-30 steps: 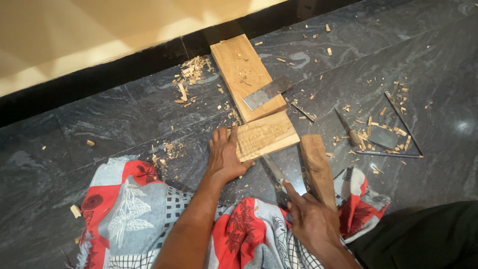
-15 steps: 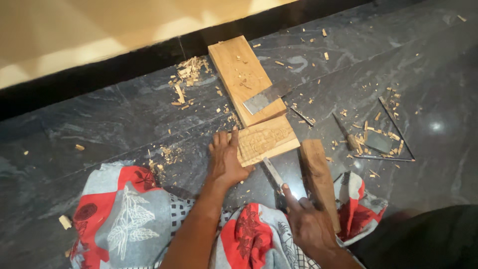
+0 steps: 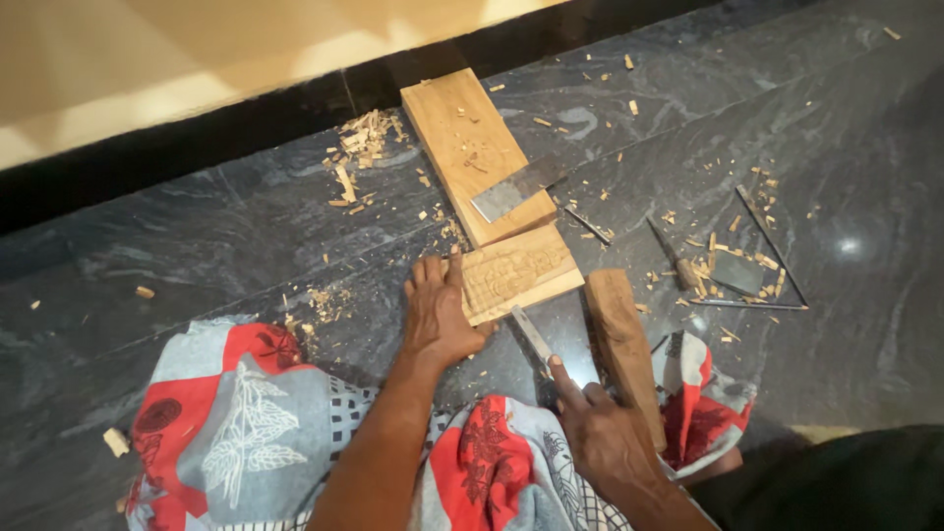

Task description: The person carves a wooden plaque using a chisel and wooden mallet. They repeatedly strike the chisel to shape the wood, occasionally pausing to inspect the progress and clear wood shavings. The carving depicts a seated figure.

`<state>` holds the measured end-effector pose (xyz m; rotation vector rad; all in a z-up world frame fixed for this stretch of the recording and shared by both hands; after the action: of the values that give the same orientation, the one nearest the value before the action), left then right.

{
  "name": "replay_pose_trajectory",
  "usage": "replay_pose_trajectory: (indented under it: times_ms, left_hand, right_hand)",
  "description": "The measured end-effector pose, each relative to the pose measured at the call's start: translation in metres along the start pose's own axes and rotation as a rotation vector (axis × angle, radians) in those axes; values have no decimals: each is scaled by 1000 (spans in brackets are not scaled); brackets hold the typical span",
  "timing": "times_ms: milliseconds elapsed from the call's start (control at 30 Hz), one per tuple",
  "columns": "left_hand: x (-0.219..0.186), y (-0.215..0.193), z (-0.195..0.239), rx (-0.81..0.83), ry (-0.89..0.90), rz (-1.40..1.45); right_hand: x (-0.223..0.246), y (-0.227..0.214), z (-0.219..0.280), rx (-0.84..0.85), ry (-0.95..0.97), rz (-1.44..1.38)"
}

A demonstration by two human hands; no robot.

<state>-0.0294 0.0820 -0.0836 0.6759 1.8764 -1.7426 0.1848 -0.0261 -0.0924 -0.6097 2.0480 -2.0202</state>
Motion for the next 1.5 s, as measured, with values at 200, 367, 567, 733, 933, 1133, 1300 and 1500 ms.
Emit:
replay_pose_trajectory:
  times_ms: [200,367,567,733,933,1133,1300,1500]
  left_hand:
    - [2,0,2,-9,15,20]
    - [1,-1,1,-35,16,49]
    - [-1,1,1,-87,25,61]
    - [-2,3,3,-119,34,29]
    - [-6,4,5,-138,38,-4]
    - [-7,5,7,-127,35,-1]
    - [-6,4,6,-110,65,-3]
    - [-2,4,2,-98,21,8]
  right_hand:
    - [-4,6,-3,49,-7,-25]
    - [0,-1,-3,-11,-40,-52]
    - [2,0,-7,-4,-30,-12]
    - [3,-2,-8,-27,-66,-51]
    - [10,8,-9,35,50,63]
    - [6,6,-9,64,62,42]
    - [0,-5,-8,7,-81,-25]
    - [1,-2,-11,33,-55,-3]
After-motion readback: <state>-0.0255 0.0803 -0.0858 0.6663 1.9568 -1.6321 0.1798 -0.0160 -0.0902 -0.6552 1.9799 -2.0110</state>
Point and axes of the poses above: each hand's wrist, its own z-axis away from the middle knuckle, its own y-axis out of the palm, x = y × z, the point moved 10 cm from there along -z, towards the middle knuckle, and after that the axes turned 12 degrees about z, right-handed, at the moved point
